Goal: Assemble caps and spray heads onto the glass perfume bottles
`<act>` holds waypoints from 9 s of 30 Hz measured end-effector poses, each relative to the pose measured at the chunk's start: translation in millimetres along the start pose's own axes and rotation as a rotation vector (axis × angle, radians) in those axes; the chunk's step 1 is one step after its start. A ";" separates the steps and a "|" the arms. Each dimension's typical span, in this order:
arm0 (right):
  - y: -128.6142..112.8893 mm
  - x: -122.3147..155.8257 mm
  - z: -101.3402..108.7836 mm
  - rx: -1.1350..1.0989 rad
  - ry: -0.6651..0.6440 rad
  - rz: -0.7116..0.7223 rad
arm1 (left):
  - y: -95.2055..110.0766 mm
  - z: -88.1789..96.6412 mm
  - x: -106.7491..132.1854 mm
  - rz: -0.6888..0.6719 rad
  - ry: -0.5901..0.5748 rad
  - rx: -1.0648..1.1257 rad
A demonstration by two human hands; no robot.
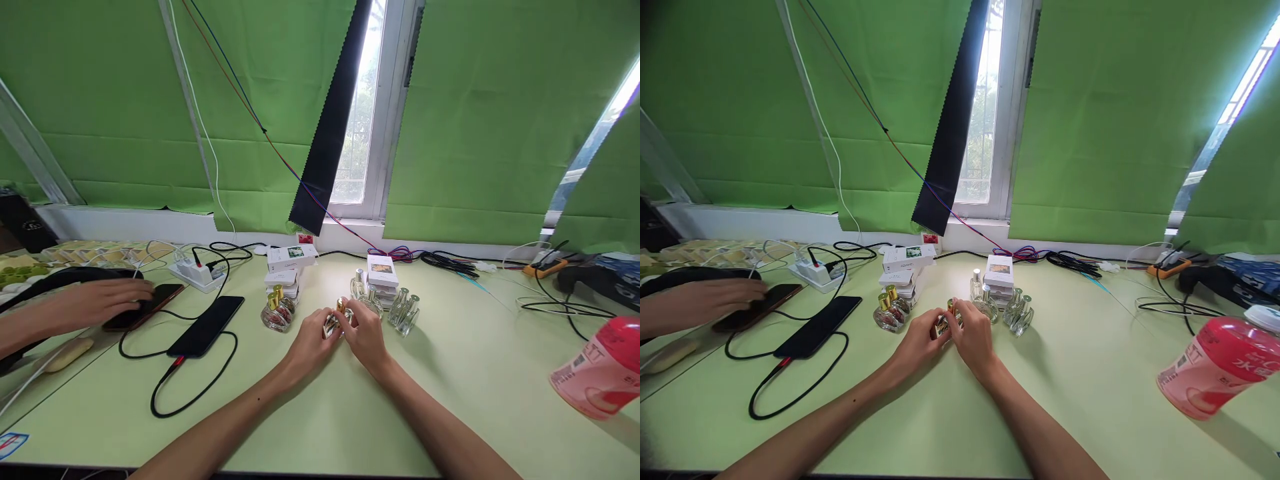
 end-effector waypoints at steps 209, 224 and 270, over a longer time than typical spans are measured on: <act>34.4 14.4 -23.8 0.006 -0.457 -0.380 | -81.8 98.1 -135.4 0.264 -0.017 -0.693; 37.9 15.3 -22.5 -0.093 -0.372 -0.319 | 63.9 112.1 -27.8 -0.136 0.450 -0.239; 5.5 0.8 6.3 -0.416 -0.030 -0.273 | 1.3 44.7 11.8 0.086 0.361 0.128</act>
Point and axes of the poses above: each hand's wrist, its own x-axis away from the middle knuckle, its own z-axis out of the back of the hand, y = z × x, the point moved 7 cm from there along -x, towards the middle knuckle, and after that the axes turned 15 degrees about -x, right-handed, at the moved point
